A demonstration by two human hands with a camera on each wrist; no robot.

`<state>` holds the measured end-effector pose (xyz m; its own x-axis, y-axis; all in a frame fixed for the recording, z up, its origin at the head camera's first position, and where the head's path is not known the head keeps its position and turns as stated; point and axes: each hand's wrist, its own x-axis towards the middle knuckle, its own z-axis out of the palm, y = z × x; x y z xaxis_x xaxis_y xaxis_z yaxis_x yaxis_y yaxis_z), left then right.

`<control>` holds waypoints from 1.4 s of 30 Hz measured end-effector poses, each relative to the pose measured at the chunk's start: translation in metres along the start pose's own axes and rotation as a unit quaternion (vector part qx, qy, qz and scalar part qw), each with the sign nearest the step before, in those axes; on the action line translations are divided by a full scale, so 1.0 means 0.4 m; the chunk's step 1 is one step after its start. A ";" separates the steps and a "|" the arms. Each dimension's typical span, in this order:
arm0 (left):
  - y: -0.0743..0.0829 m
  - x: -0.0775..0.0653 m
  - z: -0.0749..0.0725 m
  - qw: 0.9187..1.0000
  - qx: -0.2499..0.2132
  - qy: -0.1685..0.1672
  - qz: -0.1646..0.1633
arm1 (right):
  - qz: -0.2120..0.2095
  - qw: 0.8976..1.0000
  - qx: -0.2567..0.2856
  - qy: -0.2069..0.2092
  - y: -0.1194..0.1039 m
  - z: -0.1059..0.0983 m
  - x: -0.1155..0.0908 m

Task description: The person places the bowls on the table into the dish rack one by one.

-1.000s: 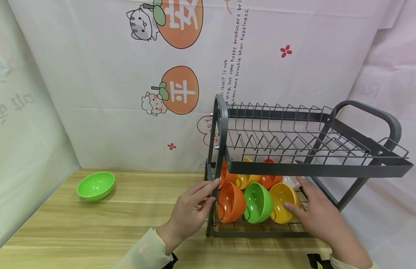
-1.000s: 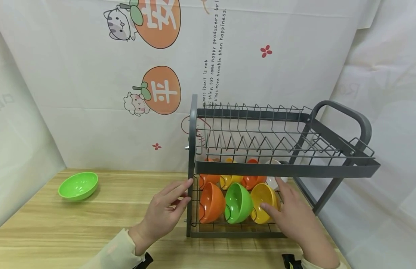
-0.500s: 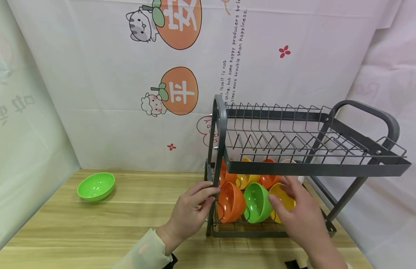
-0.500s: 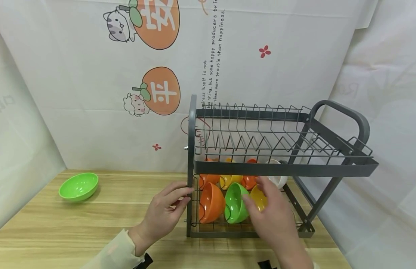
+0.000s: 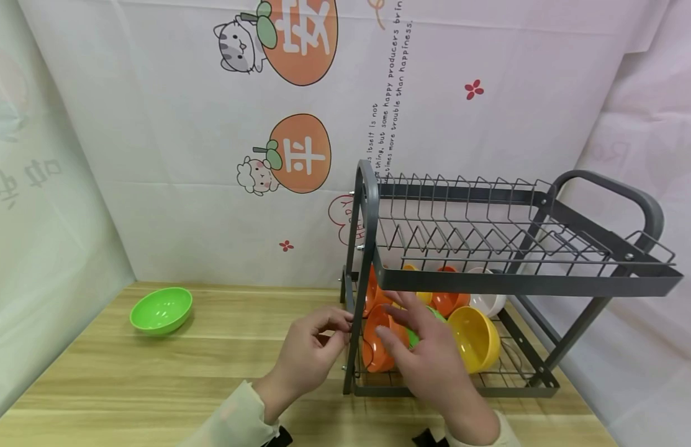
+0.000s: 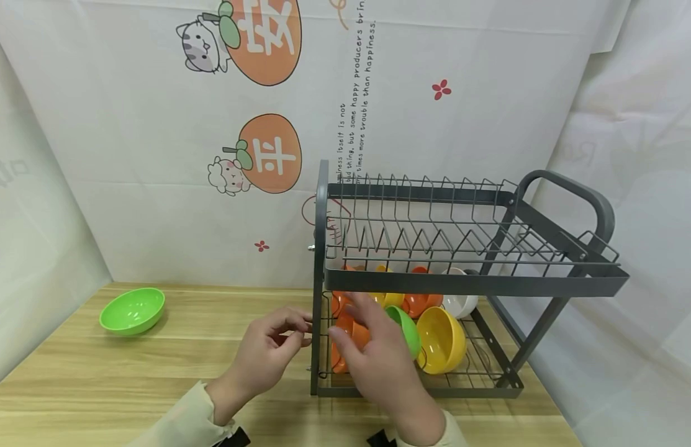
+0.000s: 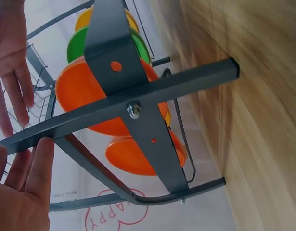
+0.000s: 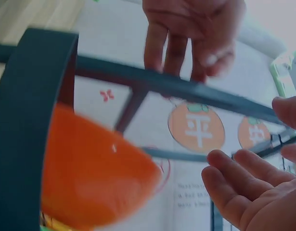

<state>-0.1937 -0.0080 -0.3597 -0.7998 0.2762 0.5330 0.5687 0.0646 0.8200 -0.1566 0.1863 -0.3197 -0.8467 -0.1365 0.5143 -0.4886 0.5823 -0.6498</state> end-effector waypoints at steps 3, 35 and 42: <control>-0.008 0.001 -0.002 0.998 -0.036 -0.011 -0.050 | -0.006 0.999 0.034 -0.014 -0.004 0.028 0.007; -0.077 0.028 -0.172 0.942 0.277 -0.023 -0.187 | -0.090 0.991 -0.013 0.096 0.002 0.134 0.034; -0.082 0.052 -0.383 0.857 0.446 -0.152 -0.208 | -0.093 0.991 -0.025 0.095 0.004 0.133 0.035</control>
<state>-0.2582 -0.1512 -0.3436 -0.9592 0.2795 0.0421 0.2750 0.8885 0.3673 -0.1805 0.1427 -0.3435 -0.6857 -0.0936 0.7219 -0.6172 0.6005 -0.5084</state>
